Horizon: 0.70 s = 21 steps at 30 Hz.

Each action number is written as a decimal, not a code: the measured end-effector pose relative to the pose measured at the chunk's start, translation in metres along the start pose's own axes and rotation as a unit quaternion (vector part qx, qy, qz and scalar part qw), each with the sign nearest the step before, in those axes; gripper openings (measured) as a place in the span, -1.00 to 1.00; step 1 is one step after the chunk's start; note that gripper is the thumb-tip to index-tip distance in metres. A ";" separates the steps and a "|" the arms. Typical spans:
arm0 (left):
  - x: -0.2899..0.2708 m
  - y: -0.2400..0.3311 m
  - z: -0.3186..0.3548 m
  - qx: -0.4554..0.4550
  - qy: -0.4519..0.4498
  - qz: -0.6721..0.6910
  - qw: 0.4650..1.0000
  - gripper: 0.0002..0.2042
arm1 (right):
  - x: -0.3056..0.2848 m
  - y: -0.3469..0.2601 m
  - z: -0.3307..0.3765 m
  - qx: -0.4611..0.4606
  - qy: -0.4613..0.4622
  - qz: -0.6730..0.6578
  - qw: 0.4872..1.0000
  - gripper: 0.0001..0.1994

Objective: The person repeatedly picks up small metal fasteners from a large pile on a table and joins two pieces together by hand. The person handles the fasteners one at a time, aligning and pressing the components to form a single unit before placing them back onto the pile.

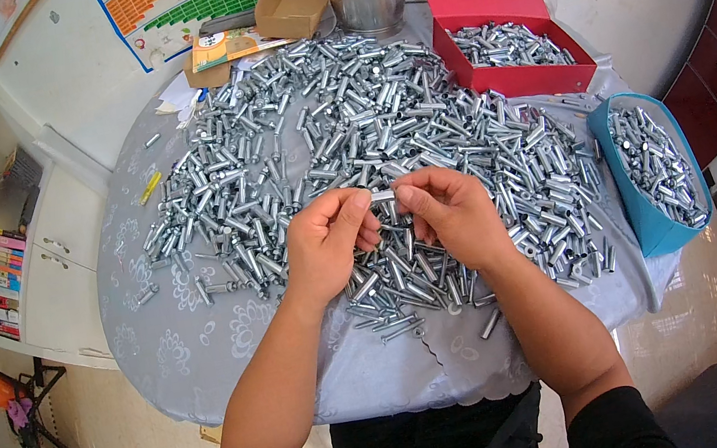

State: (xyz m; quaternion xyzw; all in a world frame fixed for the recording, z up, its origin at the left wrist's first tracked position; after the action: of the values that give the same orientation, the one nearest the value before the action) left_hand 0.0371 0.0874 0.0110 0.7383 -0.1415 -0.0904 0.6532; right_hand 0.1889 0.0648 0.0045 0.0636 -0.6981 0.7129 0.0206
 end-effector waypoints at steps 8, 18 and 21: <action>-0.003 0.003 0.000 0.007 0.010 0.000 1.000 -0.74 | 0.001 -0.006 0.002 -0.025 0.017 0.013 0.999 -0.81; -0.002 0.000 0.000 -0.011 0.012 0.012 1.000 -0.73 | 0.001 -0.015 0.005 -0.040 0.040 -0.037 0.998 -0.81; -0.002 0.001 0.001 -0.005 0.010 0.008 1.000 -0.73 | 0.001 0.001 0.001 0.023 -0.002 0.018 1.000 -0.83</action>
State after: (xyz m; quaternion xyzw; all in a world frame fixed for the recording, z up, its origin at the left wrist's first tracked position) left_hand 0.0345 0.0875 0.0119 0.7351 -0.1405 -0.0789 0.6586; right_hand 0.1874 0.0636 0.0036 0.0527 -0.6827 0.7288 0.0053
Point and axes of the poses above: each hand's wrist, its own z-axis away from the middle knuckle, its own x-axis out of the palm, y = z × x, the point moved 10 cm from there along -z, towards the middle knuckle, and after that the axes turned 2 degrees about -y, right-handed, at the moved point
